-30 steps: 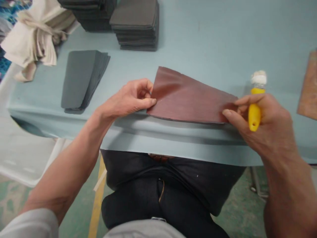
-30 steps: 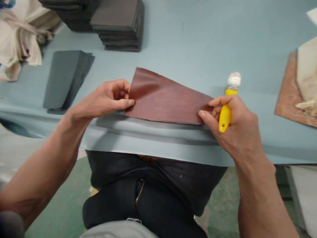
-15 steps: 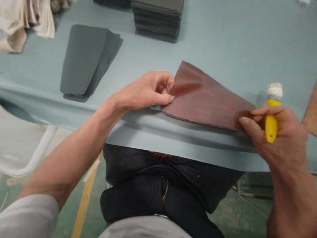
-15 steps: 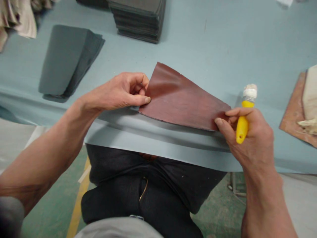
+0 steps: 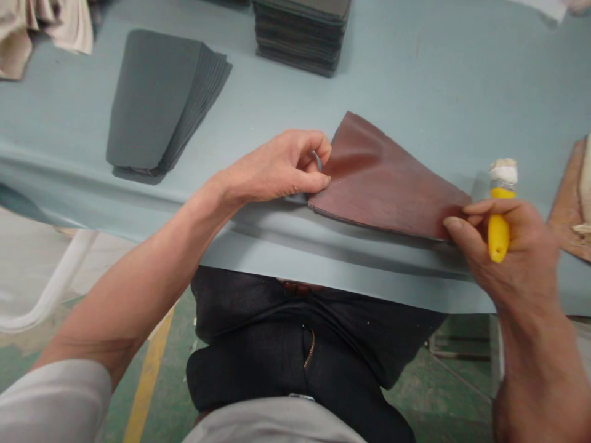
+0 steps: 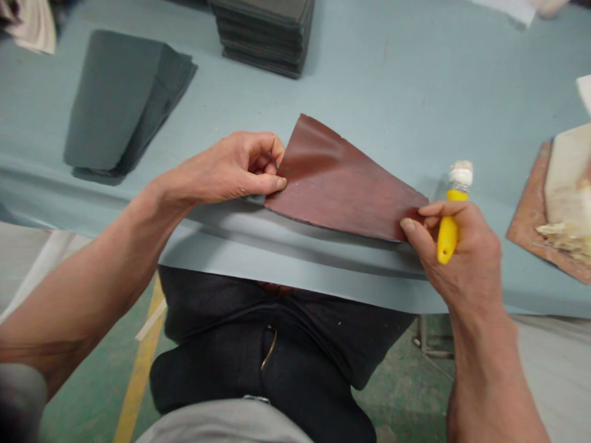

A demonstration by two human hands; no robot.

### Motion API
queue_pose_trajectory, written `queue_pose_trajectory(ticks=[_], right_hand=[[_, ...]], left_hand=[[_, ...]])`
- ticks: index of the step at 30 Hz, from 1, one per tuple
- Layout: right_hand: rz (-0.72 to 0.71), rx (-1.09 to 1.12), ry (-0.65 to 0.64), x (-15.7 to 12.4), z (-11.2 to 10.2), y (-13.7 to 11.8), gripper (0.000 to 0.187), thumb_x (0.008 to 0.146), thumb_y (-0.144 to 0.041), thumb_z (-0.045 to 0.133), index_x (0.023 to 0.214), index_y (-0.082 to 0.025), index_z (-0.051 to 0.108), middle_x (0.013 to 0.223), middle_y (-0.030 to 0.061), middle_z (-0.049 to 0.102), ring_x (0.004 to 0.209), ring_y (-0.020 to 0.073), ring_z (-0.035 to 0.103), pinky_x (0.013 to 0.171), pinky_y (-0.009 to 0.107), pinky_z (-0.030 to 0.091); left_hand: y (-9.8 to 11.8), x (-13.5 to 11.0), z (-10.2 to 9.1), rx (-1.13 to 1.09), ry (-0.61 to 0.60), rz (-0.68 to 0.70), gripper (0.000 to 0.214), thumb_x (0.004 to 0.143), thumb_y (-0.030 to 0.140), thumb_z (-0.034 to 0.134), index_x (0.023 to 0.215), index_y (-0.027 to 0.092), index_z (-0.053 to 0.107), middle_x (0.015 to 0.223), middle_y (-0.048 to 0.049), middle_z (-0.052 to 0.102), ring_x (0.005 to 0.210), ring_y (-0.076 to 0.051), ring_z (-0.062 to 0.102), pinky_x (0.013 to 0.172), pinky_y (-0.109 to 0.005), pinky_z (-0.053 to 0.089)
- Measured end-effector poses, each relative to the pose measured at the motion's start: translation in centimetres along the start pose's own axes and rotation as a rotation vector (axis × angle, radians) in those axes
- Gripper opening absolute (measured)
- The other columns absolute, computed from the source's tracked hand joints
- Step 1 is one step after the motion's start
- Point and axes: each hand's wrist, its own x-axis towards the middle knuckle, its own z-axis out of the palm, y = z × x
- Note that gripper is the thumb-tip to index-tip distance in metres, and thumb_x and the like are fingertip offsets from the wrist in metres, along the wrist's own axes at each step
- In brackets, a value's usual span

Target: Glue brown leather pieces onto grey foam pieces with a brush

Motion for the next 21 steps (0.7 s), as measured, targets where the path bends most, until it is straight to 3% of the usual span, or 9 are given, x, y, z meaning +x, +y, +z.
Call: queue_pose_trajectory(ticks=[5, 11, 18, 21], right_hand=[[-0.035, -0.002, -0.011, -0.1, 0.0, 0.5, 0.035, 0.066, -0.050, 0.078, 0.090, -0.028, 0.067, 0.075, 0.0039, 0.069, 0.066, 0.0229, 0.064, 0.069, 0.040, 0.051], [-0.073, 0.042, -0.020, -0.3, 0.0, 1.1, 0.052, 0.077, -0.072, 0.076, 0.096, -0.024, 0.070, 0.079, 0.0021, 0.068, 0.068, 0.0179, 0.062, 0.070, 0.036, 0.048], [-0.044, 0.107, -0.050, -0.4, 0.3, 1.2, 0.056, 0.079, -0.075, 0.078, 0.100, -0.023, 0.069, 0.078, 0.0004, 0.065, 0.066, 0.0155, 0.059, 0.070, 0.033, 0.049], [-0.037, 0.130, -0.070, -0.5, 0.3, 0.8, 0.052, 0.081, -0.070, 0.077, 0.099, -0.022, 0.069, 0.074, -0.0006, 0.063, 0.061, 0.0135, 0.054, 0.065, 0.030, 0.049]], left_hand=[[0.2, 0.1, 0.0, 0.033, 0.000, 0.014, 0.021, 0.082, 0.005, 0.074, 0.084, 0.019, 0.058, 0.067, 0.0066, 0.055, 0.055, -0.007, 0.045, 0.055, -0.025, 0.025], [0.6, -0.1, -0.1, 0.060, -0.008, -0.017, 0.021, 0.083, 0.004, 0.071, 0.086, 0.019, 0.057, 0.068, 0.0070, 0.055, 0.057, -0.006, 0.047, 0.056, -0.024, 0.027], [0.6, -0.3, -0.1, 0.065, 0.020, -0.014, 0.017, 0.085, 0.008, 0.073, 0.091, 0.019, 0.061, 0.066, 0.0067, 0.056, 0.054, -0.006, 0.047, 0.052, -0.021, 0.028], [0.0, -0.4, -0.5, 0.010, 0.063, 0.007, 0.015, 0.089, 0.014, 0.072, 0.098, 0.020, 0.062, 0.066, 0.0057, 0.058, 0.054, -0.008, 0.049, 0.050, -0.020, 0.036]])
